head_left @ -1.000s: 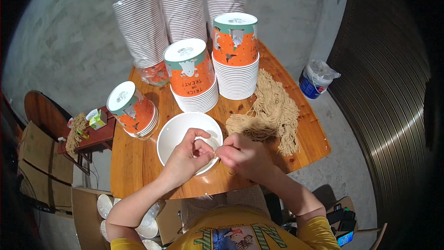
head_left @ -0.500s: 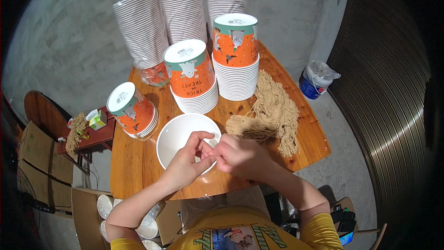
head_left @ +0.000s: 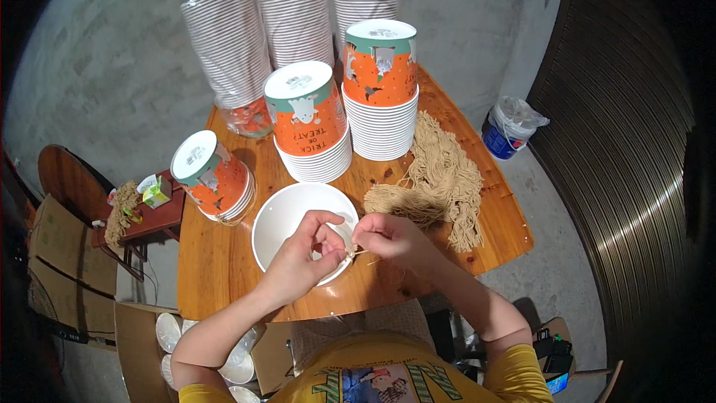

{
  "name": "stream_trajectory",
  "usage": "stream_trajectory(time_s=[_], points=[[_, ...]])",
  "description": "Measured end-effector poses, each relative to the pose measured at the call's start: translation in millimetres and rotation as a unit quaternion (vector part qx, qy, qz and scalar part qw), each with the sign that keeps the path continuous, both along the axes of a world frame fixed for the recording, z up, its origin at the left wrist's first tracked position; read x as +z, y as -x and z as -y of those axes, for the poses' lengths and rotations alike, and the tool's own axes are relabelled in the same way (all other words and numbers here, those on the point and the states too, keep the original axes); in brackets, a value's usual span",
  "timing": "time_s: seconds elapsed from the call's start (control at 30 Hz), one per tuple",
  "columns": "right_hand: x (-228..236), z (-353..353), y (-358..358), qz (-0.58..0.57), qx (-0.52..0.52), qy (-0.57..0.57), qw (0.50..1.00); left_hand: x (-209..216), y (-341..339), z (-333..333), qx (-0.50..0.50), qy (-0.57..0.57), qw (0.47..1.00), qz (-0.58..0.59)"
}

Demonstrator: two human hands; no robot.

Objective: Attaching thin string handles to decorated paper cups.

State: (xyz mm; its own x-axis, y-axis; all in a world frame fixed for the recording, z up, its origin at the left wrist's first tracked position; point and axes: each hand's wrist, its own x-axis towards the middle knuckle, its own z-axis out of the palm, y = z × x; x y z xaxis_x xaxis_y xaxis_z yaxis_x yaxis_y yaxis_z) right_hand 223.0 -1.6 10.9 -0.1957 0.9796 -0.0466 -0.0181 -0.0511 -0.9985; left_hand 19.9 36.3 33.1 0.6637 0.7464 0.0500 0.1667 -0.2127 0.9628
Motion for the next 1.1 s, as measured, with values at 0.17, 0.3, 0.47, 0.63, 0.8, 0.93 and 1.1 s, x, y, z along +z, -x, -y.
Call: stream_trajectory(time_s=[0.17, 0.3, 0.47, 0.63, 0.8, 0.93, 1.1], points=[[-1, 14, 15, 0.11, -0.068, -0.234, 0.963, 1, 1, 0, -0.001, 0.013, 1.0, 0.009], [-3, 17, 15, 0.139, -0.075, -0.184, 0.97, 2, 1, 0, -0.006, 0.019, 1.0, 0.008], [-12, 8, 10, 0.033, -0.039, -0.065, 0.997, 4, 2, -1, -0.013, 0.022, 1.0, -0.001], [-13, 9, 12, 0.023, -0.049, -0.05, 0.997, 1, 2, -1, -0.03, 0.013, 0.999, -0.012], [-8, 11, 12, 0.027, -0.038, -0.033, 0.998, 2, 3, 1, -0.052, -0.005, 0.998, -0.033], [-10, 13, 12, 0.015, -0.043, -0.033, 0.998, 8, 2, 4, -0.043, -0.016, 0.997, -0.061], [-18, 21, 11, 0.061, -0.076, -0.086, 0.992, 8, 3, 5, -0.003, -0.193, 0.972, -0.136]])
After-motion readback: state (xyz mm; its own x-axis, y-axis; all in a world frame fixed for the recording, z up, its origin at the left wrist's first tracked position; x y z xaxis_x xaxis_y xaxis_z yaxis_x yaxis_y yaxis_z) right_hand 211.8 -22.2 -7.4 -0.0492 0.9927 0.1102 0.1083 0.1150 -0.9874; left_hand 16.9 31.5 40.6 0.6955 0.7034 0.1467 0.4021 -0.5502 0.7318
